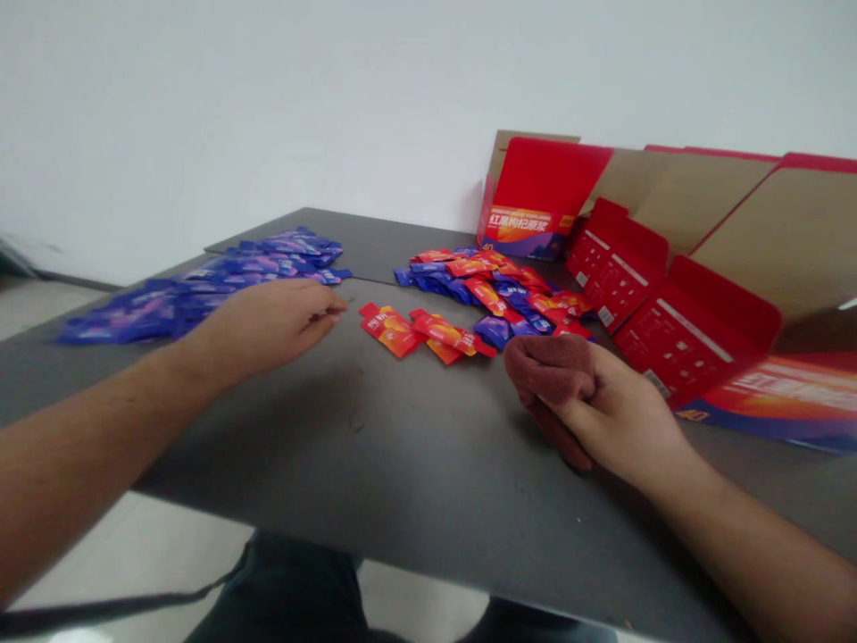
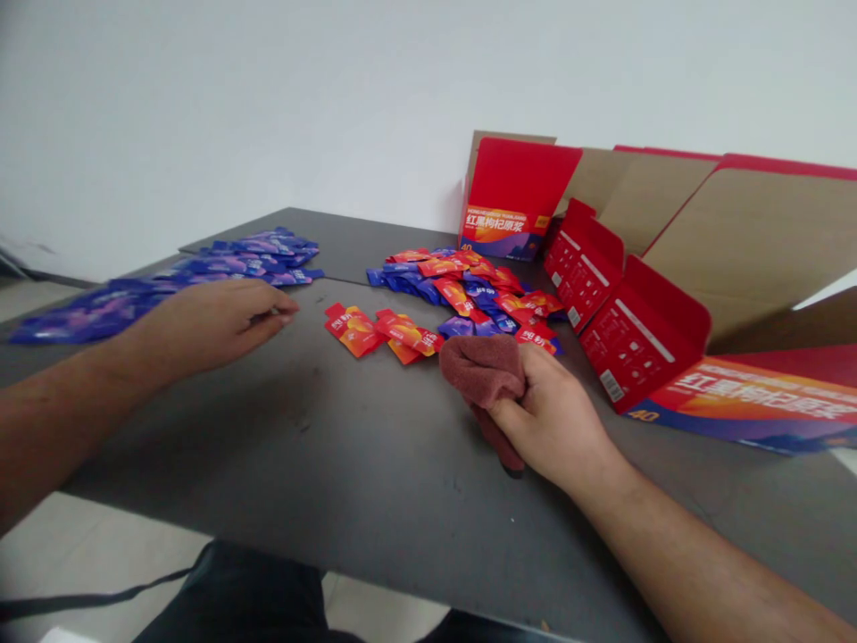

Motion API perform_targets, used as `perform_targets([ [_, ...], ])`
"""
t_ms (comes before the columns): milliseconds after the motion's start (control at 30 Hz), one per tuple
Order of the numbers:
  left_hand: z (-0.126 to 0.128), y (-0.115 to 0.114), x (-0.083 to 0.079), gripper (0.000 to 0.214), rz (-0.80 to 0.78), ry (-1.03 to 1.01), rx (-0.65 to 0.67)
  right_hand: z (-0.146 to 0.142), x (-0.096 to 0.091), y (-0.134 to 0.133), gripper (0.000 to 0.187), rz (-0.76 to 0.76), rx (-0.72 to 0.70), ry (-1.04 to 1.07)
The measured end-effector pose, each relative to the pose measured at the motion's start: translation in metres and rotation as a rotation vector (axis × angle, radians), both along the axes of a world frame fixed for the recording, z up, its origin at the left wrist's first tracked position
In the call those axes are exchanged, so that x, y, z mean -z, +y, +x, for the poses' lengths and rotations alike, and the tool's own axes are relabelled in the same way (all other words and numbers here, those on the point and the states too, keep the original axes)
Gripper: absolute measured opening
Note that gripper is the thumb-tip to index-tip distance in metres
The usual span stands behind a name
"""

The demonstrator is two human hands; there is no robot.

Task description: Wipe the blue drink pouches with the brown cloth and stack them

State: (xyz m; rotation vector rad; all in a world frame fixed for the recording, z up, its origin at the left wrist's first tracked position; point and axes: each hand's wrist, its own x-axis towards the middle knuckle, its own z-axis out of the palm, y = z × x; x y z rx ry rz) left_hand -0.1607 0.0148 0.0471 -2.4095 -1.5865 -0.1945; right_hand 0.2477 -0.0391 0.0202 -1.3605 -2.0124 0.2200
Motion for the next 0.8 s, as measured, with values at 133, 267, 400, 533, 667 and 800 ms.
perform_targets([
  [133,0.03,0.031,0.003,0.043,-0.025,-0.001,0.072,0.002,0.0,0.002,0.021,-0.031,0.011,0.024],
  [267,0.046,0.063,0.006,0.043,-0.037,-0.104,0.044,0.002,0.0,0.0,0.021,-0.036,0.006,0.048],
  [400,0.067,0.073,0.008,0.041,-0.037,-0.163,0.092,0.004,-0.004,0.0,0.027,-0.051,0.094,0.174],
  [533,0.107,0.068,0.011,0.037,-0.058,-0.197,0.132,0.014,-0.007,0.009,0.034,-0.042,0.202,0.366],
  [667,0.159,0.072,0.014,0.037,-0.151,-0.162,0.086,0.025,-0.006,0.023,0.03,0.007,0.276,0.443],
  [800,0.205,0.087,0.021,0.048,-0.182,-0.142,0.033,0.028,-0.006,0.029,0.025,0.076,0.275,0.436],
])
